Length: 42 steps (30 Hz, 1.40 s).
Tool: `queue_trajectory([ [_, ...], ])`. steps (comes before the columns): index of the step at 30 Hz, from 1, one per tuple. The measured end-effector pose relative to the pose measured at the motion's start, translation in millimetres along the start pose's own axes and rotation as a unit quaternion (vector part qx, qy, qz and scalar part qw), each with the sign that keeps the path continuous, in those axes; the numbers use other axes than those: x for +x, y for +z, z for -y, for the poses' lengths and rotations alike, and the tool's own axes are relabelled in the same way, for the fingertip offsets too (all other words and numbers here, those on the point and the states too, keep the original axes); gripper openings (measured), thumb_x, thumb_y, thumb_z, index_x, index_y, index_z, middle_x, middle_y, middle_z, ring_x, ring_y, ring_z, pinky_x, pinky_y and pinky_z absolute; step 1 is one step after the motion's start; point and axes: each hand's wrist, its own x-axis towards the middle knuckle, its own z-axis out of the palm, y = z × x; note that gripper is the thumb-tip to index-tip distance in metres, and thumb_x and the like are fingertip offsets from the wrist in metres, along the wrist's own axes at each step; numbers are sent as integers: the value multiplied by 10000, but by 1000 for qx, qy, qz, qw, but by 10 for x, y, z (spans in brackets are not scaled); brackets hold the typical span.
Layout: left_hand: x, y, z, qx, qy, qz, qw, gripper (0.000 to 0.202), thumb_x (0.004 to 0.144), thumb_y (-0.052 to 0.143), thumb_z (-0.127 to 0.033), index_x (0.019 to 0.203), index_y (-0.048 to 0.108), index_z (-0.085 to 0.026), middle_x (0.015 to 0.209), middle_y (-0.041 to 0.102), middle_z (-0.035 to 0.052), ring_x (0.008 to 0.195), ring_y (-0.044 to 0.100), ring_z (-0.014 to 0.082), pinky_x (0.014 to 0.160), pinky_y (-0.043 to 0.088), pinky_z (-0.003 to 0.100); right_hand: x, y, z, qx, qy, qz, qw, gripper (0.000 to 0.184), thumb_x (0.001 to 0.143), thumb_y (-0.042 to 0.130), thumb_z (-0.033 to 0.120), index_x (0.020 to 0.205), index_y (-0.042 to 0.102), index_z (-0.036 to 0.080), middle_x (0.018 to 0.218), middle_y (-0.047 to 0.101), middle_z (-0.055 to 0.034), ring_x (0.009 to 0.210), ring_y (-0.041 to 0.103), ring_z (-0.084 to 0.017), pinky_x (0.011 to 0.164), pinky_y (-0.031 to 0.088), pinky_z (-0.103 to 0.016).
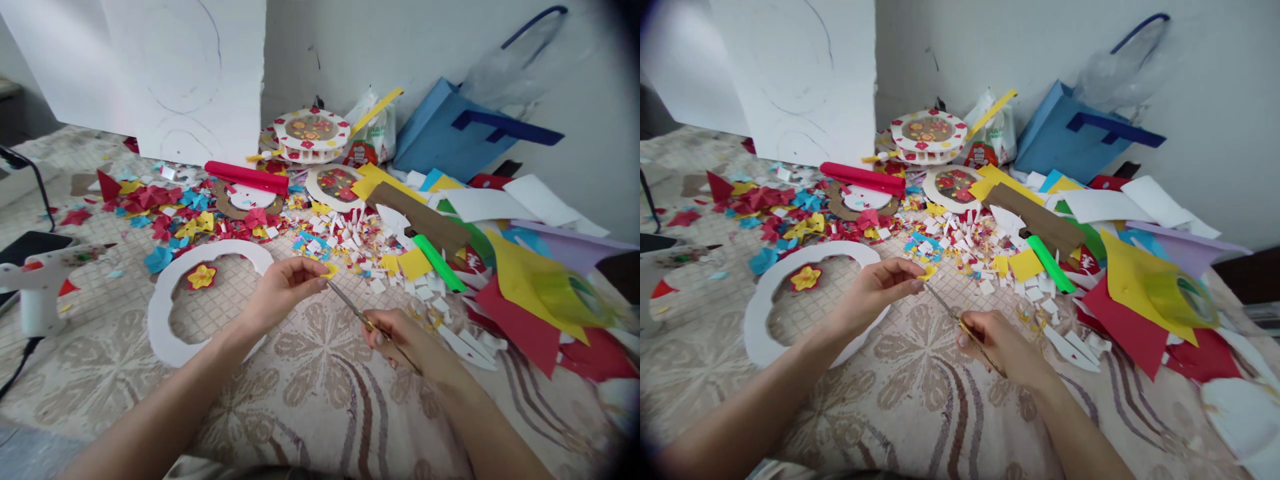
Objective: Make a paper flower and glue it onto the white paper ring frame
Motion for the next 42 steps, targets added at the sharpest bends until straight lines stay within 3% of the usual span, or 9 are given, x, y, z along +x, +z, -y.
queue_trajectory([
  [4, -4, -4, -13, 0, 4, -19, 1000, 169, 723, 720, -220, 852, 651, -137, 800, 635, 13, 709, 578, 90, 714, 476, 236, -9, -2, 9, 6, 1, -2, 1000, 542, 815, 384, 708, 675, 429, 186, 543, 359, 46, 465, 337, -84, 438, 228, -224],
  [10, -3, -17, -20, 6, -18, -15, 1000, 363, 719, 721, -186, 1053, 585, -146, 778, 643, 4, 705, 610, 104, 694, 485, 243, -6, 2, 10, -4, 1, -5, 1000, 533, 826, 378, 698, 672, 423, 189, 533, 358, 47, 462, 326, -85, 445, 227, -228],
  [21, 2, -6, -61, -18, -92, -22, 995, 367, 699, 723, -167, 1029, 568, -128, 713, 682, 8, 678, 663, 133, 659, 504, 257, -4, 8, 14, -25, -1, -20, 999, 484, 850, 405, 634, 674, 428, 184, 546, 387, 40, 472, 333, -86, 457, 215, -234],
  [31, 9, -7, -30, -26, -105, -16, 994, 368, 683, 733, -145, 1014, 573, -131, 697, 686, -3, 663, 669, 130, 651, 510, 250, 17, 32, 90, -87, 17, -35, 995, 371, 854, 513, 463, 640, 381, 191, 549, 340, 52, 506, 327, -90, 475, 206, -229],
  [36, 12, -11, -20, -23, -105, -19, 994, 364, 685, 731, -154, 1013, 574, -131, 693, 684, 0, 660, 664, 133, 660, 510, 268, 12, 36, 126, -117, 21, -45, 992, 393, 863, 502, 474, 626, 364, 192, 537, 337, 51, 517, 324, -95, 480, 201, -234],
  [42, 23, -8, -2, -26, -110, -18, 993, 365, 680, 735, -156, 1004, 569, -130, 685, 690, -2, 651, 663, 126, 642, 511, 247, 11, 47, 121, -74, 27, -41, 996, 397, 872, 469, 503, 638, 386, 193, 548, 346, 46, 511, 326, -97, 472, 199, -232],
])
